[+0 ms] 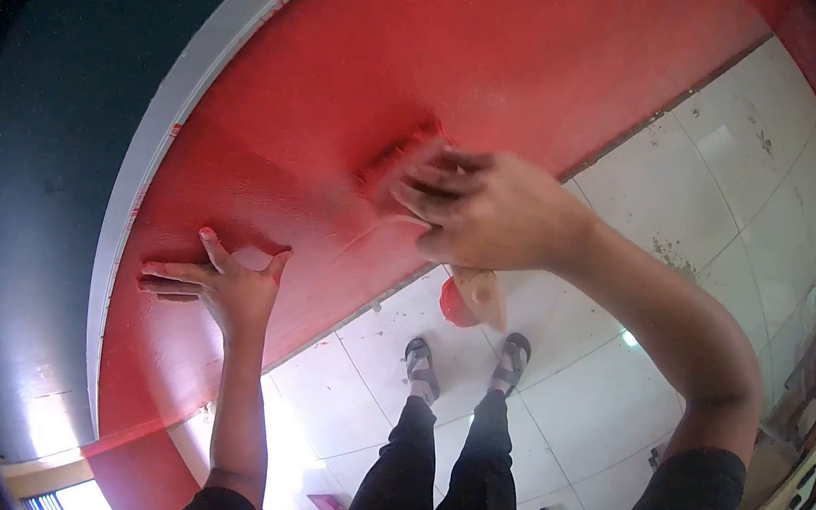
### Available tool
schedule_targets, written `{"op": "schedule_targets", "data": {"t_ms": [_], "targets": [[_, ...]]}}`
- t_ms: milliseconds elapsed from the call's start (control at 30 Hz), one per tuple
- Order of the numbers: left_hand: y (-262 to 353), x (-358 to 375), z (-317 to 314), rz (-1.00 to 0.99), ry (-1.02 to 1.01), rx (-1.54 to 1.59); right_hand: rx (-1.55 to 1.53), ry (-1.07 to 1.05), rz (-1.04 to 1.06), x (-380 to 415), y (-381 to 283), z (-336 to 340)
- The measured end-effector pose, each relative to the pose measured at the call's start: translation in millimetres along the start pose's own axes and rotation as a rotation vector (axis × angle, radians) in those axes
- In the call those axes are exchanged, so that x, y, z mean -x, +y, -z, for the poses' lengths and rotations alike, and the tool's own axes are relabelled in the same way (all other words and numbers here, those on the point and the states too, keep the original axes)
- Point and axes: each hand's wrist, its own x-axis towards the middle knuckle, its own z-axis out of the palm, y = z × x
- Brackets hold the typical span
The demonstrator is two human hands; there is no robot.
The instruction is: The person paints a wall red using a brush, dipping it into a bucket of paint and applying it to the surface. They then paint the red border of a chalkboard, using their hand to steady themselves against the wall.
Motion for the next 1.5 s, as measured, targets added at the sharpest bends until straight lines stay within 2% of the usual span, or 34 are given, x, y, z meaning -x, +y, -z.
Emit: {"op": "schedule_targets", "data": {"t_ms": [67,100,167,200,267,300,400,467,500,567,633,700,767,800,900,1133,1233,1300,1333,1400,1467,1500], "targets": [[-3,2,-1,0.004,0.006,-0.003,0.149,0.227,0.006,-19,-8,32],[-3,4,-2,0.015,-0.022,0.012,0.146,0.230,0.012,-25,-13,39],[-5,7,-5,0.028,-0.049,0.023,0.210,0.509,0.029,-31,-21,47],[-5,7,-7,0.026,-0.019,0.072,0.208,0.512,0.033,-33,-19,45],[-5,6,-7,0.026,0.010,0.114,0.270,0.367,0.006,-33,-7,32],[-3,4,-3,0.016,-0.001,0.087,0.324,0.303,0.103,-19,4,6],[-4,1,-3,0.003,-0.006,0.060,0.268,0.270,0.129,2,2,-25],[-5,3,-3,-0.002,-0.008,0.066,0.048,-0.230,0.083,10,-10,-23],[-5,3,-3,-0.001,-0.006,0.065,0.049,-0.232,0.083,10,-10,-22],[-4,3,-5,-0.002,-0.003,0.075,0.088,-0.466,0.122,7,-10,-21],[-5,6,-9,0.041,-0.019,0.147,0.073,-0.327,0.077,-16,-5,5],[-5,8,-9,0.039,-0.024,0.145,-0.089,-0.073,0.054,-41,1,42],[-6,9,-11,0.046,-0.025,0.142,0.005,0.288,0.019,-57,-13,51],[-7,11,-13,0.043,-0.018,0.152,0.006,0.286,0.024,-59,-20,53],[-8,11,-14,0.048,-0.011,0.169,0.210,0.486,0.108,-56,-28,38],[-8,17,-25,0.072,-0.001,0.201,0.173,0.525,0.073,-55,-38,20],[-7,9,-15,0.044,0.027,0.186,0.196,0.606,0.083,-61,-38,18],[-8,10,-15,0.040,0.005,0.179,0.190,0.434,0.040,-60,-31,15],[-9,11,-15,0.034,-0.017,0.171,0.191,0.432,0.041,-56,-27,8],[-10,12,-15,0.037,-0.029,0.176,0.309,0.232,0.152,-43,-21,-15],[-11,10,-14,0.043,-0.035,0.178,0.279,0.186,0.160,-34,-30,-22],[-11,10,-14,0.031,-0.020,0.174,0.185,-0.110,0.165,-32,-33,-21]]}}
